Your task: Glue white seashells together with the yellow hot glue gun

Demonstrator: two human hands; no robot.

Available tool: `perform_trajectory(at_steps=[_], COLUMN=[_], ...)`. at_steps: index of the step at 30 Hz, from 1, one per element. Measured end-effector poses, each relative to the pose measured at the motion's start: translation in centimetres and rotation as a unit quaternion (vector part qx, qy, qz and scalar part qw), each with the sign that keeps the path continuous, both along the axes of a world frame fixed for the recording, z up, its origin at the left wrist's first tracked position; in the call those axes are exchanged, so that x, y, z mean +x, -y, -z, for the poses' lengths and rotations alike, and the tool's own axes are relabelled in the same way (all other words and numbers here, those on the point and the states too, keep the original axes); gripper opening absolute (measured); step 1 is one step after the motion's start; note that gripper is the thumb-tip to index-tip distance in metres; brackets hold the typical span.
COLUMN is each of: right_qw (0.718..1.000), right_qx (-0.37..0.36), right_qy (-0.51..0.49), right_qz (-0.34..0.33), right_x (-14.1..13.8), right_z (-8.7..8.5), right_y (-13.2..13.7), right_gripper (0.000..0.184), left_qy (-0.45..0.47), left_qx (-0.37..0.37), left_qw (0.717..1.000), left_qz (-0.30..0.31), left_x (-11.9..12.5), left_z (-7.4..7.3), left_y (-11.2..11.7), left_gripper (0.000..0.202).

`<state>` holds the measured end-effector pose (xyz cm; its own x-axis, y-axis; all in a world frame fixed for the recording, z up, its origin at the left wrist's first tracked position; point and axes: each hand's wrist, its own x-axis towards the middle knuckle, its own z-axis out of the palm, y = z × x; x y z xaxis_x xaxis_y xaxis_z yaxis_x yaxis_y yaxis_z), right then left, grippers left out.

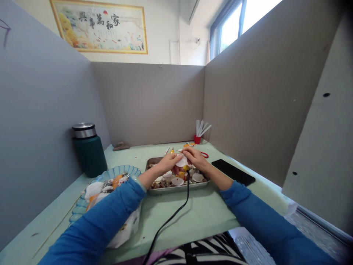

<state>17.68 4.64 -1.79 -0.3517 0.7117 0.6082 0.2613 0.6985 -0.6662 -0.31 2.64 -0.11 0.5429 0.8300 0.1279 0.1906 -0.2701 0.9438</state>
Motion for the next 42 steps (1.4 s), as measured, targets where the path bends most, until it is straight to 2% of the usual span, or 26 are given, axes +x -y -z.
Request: perform_trajectory(at_steps=[4,8,14,28,33,39,42], right_qw=[0.998,0.996,0.996,0.997,0.996,0.994,0.991], right_qx=[0.056,0.079,0.084,0.074,0.09,0.111,0.125], right_qy=[0.008,0.03,0.029,0.002,0.01,0.018,0.026], right_qz=[-0.009,0.011,0.029,-0.002,0.0,0.016,0.024], right_x=[0.0,0.1,0.0,0.0,0.0,0.1,0.0], right_z=[-0.1,-0.2,-0.3,0.4,0.3,0.4,0.3], right_y=[0.0,0.1,0.1,-0.4,-0.3,-0.5,-0.5], right_gripper=[0.032,0.031,0.027,0.024,0.022,0.022,0.023], left_qy=[0.025,0.025,0.011,-0.002,-0.013,-0.048,-0.047], left_qx=[-0.026,-0.034,-0.032,-0.009,-0.001,0.051,0.044], left_qw=[0.999,0.999,0.999,0.998,0.998,0.994,0.994], left_qz=[-0.023,-0.013,0.01,-0.054,-0.06,-0.089,-0.092], left_x=[-0.2,-0.3,-0.2,-0.2,-0.3,-0.4,-0.3], left_z=[0.0,0.0,0.0,0.3,0.3,0.6,0.7], left_y=[-0.1,-0.2,0.0,-0.6,-0.7,-1.1,-1.2], left_gripper=[0.054,0.054,0.055,0.045,0.041,0.032,0.033])
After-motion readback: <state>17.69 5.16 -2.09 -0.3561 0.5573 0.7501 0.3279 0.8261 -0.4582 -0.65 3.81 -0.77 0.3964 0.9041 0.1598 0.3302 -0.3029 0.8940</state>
